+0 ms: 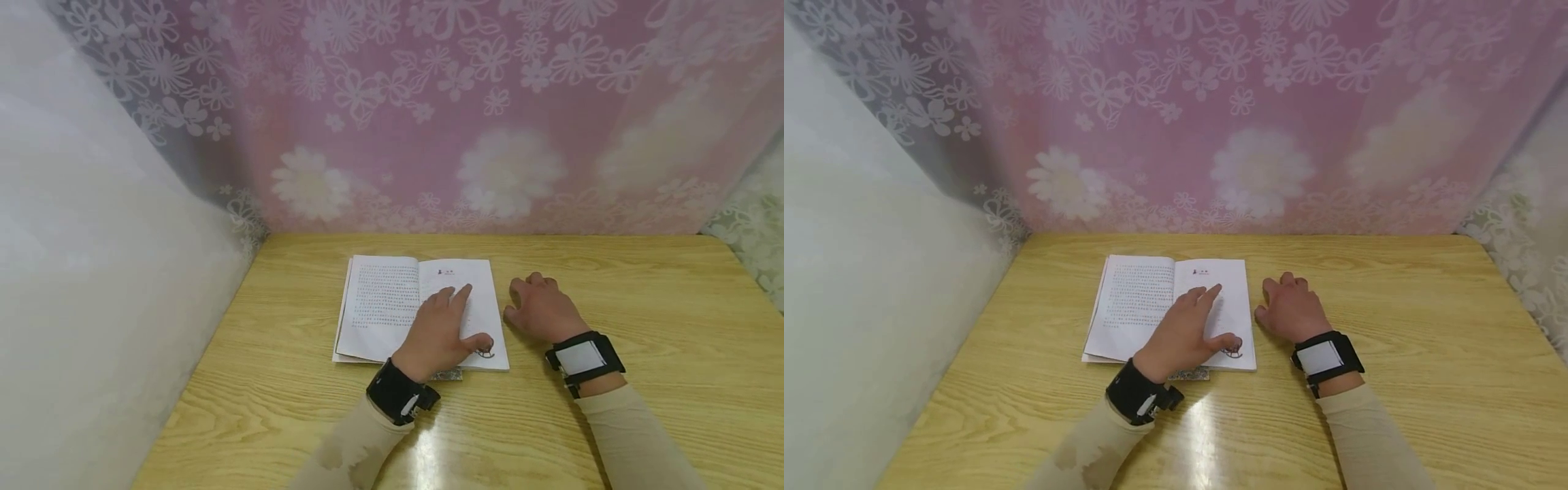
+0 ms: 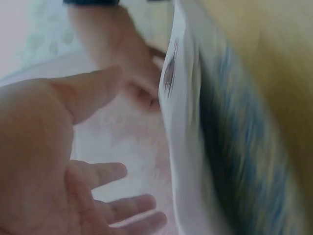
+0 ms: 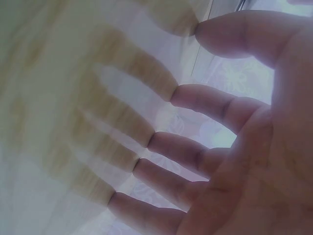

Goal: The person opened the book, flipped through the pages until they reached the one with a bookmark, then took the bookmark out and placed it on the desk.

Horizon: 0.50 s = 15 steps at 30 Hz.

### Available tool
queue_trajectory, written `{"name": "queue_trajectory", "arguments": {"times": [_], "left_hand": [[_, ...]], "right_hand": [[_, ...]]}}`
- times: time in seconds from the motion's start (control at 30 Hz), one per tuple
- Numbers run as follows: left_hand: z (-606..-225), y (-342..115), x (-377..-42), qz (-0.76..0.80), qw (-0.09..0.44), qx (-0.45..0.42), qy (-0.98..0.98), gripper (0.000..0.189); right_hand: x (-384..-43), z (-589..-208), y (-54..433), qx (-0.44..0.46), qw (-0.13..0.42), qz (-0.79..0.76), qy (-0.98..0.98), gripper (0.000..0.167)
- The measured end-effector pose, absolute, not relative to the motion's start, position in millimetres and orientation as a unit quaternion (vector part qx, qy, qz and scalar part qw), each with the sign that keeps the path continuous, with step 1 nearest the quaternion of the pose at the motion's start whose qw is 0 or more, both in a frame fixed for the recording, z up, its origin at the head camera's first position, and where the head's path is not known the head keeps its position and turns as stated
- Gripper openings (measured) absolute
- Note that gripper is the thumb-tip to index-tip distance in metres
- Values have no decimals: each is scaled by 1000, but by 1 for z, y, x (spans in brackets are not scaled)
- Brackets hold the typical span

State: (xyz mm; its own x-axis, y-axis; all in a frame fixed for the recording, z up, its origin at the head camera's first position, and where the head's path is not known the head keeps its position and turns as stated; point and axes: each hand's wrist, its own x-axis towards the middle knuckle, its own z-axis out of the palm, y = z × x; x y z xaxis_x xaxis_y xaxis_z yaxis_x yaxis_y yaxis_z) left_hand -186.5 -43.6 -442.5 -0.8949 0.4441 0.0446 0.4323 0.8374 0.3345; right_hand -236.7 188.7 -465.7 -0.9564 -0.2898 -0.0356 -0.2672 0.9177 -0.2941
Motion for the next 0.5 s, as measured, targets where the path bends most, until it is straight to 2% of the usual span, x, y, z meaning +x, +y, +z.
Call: {"name": "queue_trajectory", "arguments": {"times": [0.2, 0.33, 0.5], "left_hand": [[-457, -20, -174, 112, 40, 183, 976, 83], [-466, -10, -172, 65, 14, 165, 984, 80], [-466, -3, -172, 45, 7, 160, 986, 64]], "right_hand": [[-237, -466, 189, -144, 33, -142, 979, 24], [-238, -466, 189, -145, 26, -137, 979, 24], [-237, -465, 189, -141, 32, -136, 980, 24]]}}
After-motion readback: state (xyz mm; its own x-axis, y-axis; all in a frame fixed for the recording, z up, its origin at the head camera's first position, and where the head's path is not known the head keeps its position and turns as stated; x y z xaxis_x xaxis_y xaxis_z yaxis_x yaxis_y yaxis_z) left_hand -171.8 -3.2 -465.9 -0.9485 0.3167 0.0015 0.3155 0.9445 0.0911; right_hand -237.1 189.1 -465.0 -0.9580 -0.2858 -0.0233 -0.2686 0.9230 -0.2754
